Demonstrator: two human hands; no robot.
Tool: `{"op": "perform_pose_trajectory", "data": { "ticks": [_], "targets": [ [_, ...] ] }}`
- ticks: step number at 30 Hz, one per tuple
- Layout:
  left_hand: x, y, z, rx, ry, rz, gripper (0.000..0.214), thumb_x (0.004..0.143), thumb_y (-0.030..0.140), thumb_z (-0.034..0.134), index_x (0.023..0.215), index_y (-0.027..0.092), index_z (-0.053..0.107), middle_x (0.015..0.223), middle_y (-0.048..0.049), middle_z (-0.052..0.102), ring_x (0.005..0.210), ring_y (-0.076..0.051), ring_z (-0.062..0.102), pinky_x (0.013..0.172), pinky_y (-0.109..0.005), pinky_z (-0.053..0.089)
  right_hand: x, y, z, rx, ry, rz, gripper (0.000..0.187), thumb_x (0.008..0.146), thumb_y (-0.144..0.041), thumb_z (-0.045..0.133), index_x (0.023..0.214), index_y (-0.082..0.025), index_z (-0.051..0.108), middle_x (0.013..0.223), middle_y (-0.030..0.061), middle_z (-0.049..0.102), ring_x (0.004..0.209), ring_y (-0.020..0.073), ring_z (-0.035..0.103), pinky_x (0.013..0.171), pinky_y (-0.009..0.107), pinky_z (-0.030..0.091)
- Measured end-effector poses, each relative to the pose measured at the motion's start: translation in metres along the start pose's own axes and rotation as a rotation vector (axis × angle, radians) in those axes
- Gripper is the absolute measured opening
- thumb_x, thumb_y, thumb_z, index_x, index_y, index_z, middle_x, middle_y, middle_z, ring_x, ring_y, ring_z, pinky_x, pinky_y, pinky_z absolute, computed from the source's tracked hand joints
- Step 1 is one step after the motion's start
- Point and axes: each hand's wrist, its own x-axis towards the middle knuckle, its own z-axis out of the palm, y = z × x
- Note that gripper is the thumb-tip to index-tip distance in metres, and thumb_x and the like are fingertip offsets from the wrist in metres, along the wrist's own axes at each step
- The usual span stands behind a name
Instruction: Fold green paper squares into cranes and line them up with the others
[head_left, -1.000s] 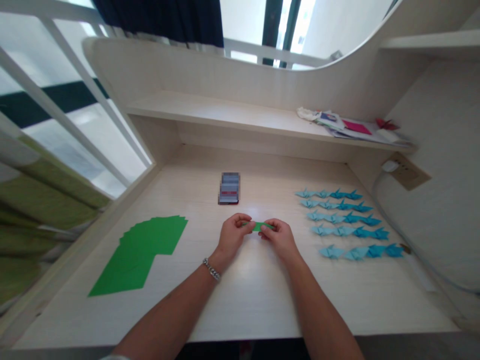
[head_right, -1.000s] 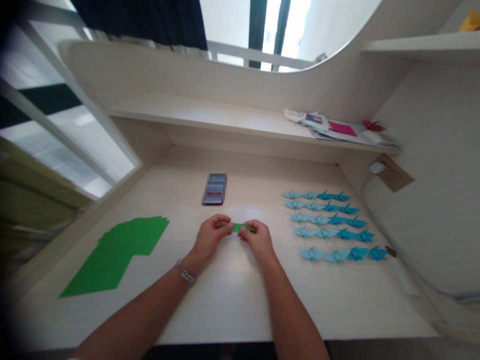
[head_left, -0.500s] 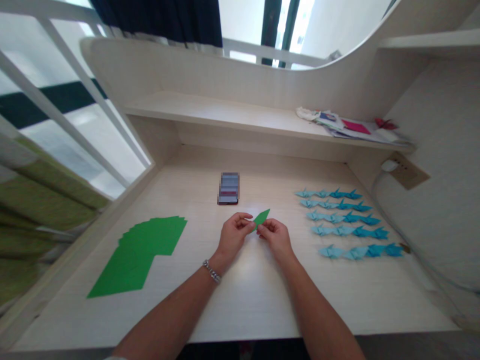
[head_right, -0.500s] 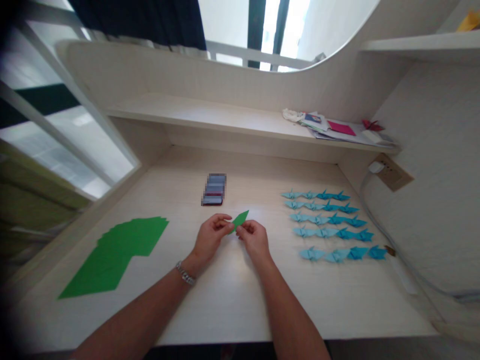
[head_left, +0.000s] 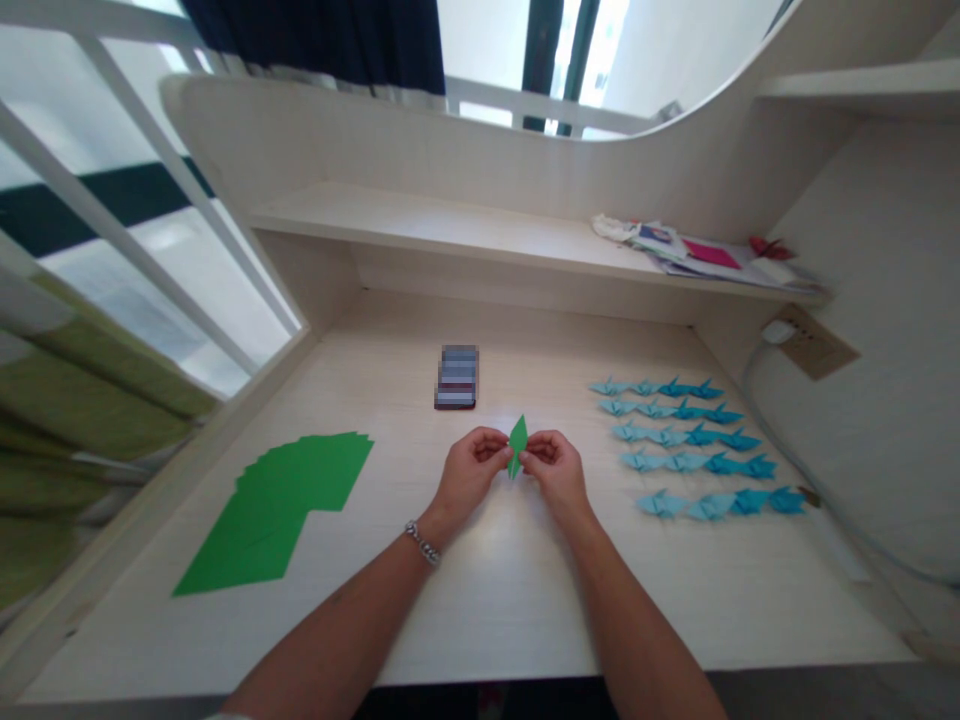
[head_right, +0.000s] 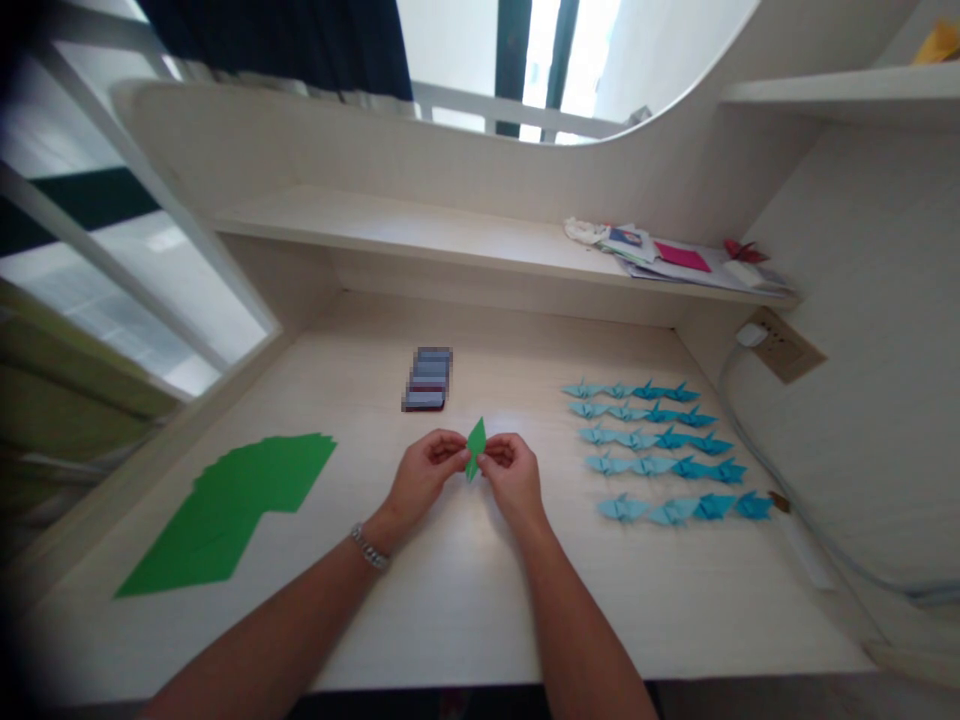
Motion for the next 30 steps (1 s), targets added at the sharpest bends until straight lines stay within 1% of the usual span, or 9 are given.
{"op": "perform_pose_trajectory", "data": {
  "ticks": [6,12,20,25,30],
  "targets": [
    [0.0,0.001,0.0,-0.005,-0.016,0.015,0.024,0.066,0.02,0.072,0.087,0.014,0.062,0.079,-0.0034,0.066,0.072,-0.015,0.063,0.069,-0.028,0.051,0.0,0.0,-0.001,0.026,-0.029,0.021,0.028,0.058,-0.023,0.075,0.081,-0.018,0.059,0.073,0.001,0.066,0.065,0.0155,0.062,0.058,0.026,0.049],
    [0.0,0.002,0.0,0.094,-0.033,0.039,0.017,0.068,0.022,0.071,0.081,0.013,0.064,0.077,-0.0039,0.066,0.072,-0.015,0.061,0.07,-0.028,0.05,-0.001,-0.003,-0.003,0.034,-0.064,0.041,0.025,0.057,-0.022,0.076,0.076,-0.017,0.061,0.072,0.0002,0.066,0.064,0.0142,0.06,0.06,0.025,0.048],
    [0.0,-0.004,-0.003,0.165,-0.055,0.031,0.017,0.071,0.026,0.069,0.081,0.013,0.065,0.078,-0.0056,0.066,0.071,-0.016,0.061,0.069,-0.029,0.05,-0.001,-0.001,-0.004,-0.004,-0.077,0.101,0.02,0.062,-0.029,0.073,0.076,-0.016,0.066,0.069,0.0018,0.067,0.063,0.0155,0.061,0.06,0.027,0.049],
    [-0.001,-0.006,-0.003,0.151,-0.098,-0.012,0.018,0.072,0.026,0.069,0.083,0.013,0.064,0.081,-0.0063,0.067,0.074,-0.016,0.062,0.069,-0.029,0.051,0.002,0.0,-0.01,-0.068,-0.097,0.074,0.018,0.06,-0.027,0.075,0.072,-0.016,0.069,0.069,0.0029,0.069,0.063,0.0161,0.062,0.062,0.029,0.05],
    [-0.001,-0.002,-0.003,0.107,-0.13,-0.056,0.015,0.069,0.022,0.07,0.079,0.013,0.064,0.075,-0.0044,0.066,0.068,-0.015,0.061,0.065,-0.027,0.05,-0.001,-0.008,-0.011,-0.011,-0.141,0.119,0.019,0.057,-0.024,0.076,0.073,-0.017,0.07,0.068,0.0019,0.069,0.061,0.016,0.062,0.061,0.029,0.051]
  ]
}}
